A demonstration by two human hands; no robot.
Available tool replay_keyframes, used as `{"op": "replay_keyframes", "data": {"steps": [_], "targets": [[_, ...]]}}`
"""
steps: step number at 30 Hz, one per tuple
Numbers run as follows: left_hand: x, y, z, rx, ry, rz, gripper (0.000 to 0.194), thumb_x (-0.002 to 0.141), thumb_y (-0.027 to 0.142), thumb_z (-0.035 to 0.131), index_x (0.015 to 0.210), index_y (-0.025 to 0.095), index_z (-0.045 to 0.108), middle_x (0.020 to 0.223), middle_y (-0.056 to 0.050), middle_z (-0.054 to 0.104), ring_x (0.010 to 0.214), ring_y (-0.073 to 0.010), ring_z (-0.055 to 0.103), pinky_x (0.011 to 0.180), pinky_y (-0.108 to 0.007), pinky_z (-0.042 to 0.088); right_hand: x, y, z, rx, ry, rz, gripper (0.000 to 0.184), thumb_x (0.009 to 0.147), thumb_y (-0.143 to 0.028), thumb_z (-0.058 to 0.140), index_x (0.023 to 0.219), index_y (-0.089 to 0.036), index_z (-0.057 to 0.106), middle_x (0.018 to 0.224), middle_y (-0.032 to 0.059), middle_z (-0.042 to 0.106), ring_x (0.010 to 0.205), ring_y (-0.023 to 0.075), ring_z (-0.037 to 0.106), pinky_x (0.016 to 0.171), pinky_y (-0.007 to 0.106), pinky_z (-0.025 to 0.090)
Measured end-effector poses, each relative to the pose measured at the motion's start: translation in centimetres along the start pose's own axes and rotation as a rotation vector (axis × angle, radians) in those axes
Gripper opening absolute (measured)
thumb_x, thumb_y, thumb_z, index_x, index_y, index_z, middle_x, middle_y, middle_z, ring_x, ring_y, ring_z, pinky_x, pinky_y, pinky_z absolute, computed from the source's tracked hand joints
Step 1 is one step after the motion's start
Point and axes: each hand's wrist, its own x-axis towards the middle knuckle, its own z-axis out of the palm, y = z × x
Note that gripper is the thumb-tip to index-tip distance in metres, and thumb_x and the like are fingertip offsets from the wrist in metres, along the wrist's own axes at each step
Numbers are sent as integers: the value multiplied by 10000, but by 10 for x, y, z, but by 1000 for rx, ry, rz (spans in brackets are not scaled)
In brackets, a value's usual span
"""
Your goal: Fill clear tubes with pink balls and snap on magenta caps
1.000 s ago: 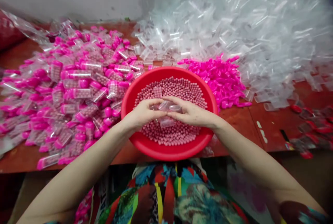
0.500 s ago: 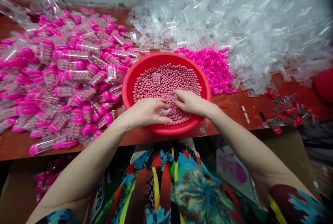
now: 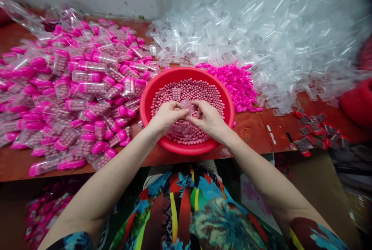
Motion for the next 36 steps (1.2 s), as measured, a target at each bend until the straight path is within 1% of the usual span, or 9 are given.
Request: {"op": "replay_keyframes", "data": {"steps": [4, 8, 13, 16, 20, 25, 30, 33, 36], "targets": [[-3, 7, -1, 44, 7, -37, 176, 815, 285, 725, 826, 136, 632, 792, -41, 718, 687, -136, 689, 714, -263, 542, 17, 1, -7, -172, -93, -52, 312, 885, -188, 654, 1190, -129, 631, 1104, 130, 702, 993, 242, 650, 906, 379, 528], [-4, 15, -20, 205, 230, 216, 266, 858, 343, 689, 1035, 145, 681, 1044, -69, 744, 817, -168, 715, 802, -301, 571, 42, 12, -23, -583, -214, -24, 266, 947, -126, 524, 1170, -77, 659, 1185, 234, 648, 1124, 334, 595, 996, 467, 482], [-7, 10, -36, 279, 435, 381, 246, 866, 325, 636, 1022, 141, 680, 1014, -81, 749, 926, -196, 721, 843, -301, 575, 63, 4, 2, -733, -467, -39, 373, 942, -16, 362, 1068, -8, 713, 1158, 313, 631, 1115, 372, 594, 948, 471, 477], [-8, 5, -35, 211, 449, 421, 245, 876, 321, 625, 1040, 142, 661, 1010, -81, 752, 853, -174, 727, 818, -298, 581, 69, -3, 23, -624, -557, -61, 317, 944, -14, 419, 1058, -17, 715, 1149, 280, 663, 1062, 318, 632, 936, 407, 485], [-10, 2, -33, 161, 457, 455, 213, 888, 306, 616, 1027, 147, 642, 955, -71, 757, 810, -167, 730, 804, -305, 584, 72, 2, 25, -475, -634, -59, 153, 898, -119, 639, 1037, -105, 702, 1001, 103, 732, 871, 196, 662, 802, 280, 506], [-8, 4, -39, 231, 441, 424, 258, 898, 343, 603, 1058, 149, 660, 1024, -91, 762, 873, -188, 732, 837, -316, 581, 77, 22, 12, -76, -365, 46, 261, 859, -192, 675, 1104, -109, 639, 1040, 72, 728, 908, 171, 662, 843, 280, 505], [22, 18, -39, 815, 194, 317, 209, 888, 255, 571, 1004, 168, 721, 1047, -98, 769, 1007, -251, 710, 953, -364, 541, 87, 37, 7, -62, -191, 113, 581, 827, -203, 685, 1357, -84, 479, 1126, 118, 714, 969, 207, 681, 901, 330, 520], [52, 23, -29, 1131, 111, 225, 218, 894, 215, 554, 999, 135, 727, 1102, -167, 745, 1076, -302, 701, 986, -391, 520, 90, 42, 5, -82, -136, 115, 571, 842, -184, 654, 1374, -97, 467, 1187, 135, 708, 1021, 213, 685, 942, 343, 518], [77, 22, -16, 1187, 134, 153, 219, 848, 174, 606, 1028, 113, 715, 1179, -225, 713, 1133, -347, 692, 980, -406, 522, 91, 46, 3, -121, -75, 154, 509, 837, -200, 668, 1313, -109, 514, 1167, 137, 716, 1010, 224, 686, 938, 360, 524]]}}
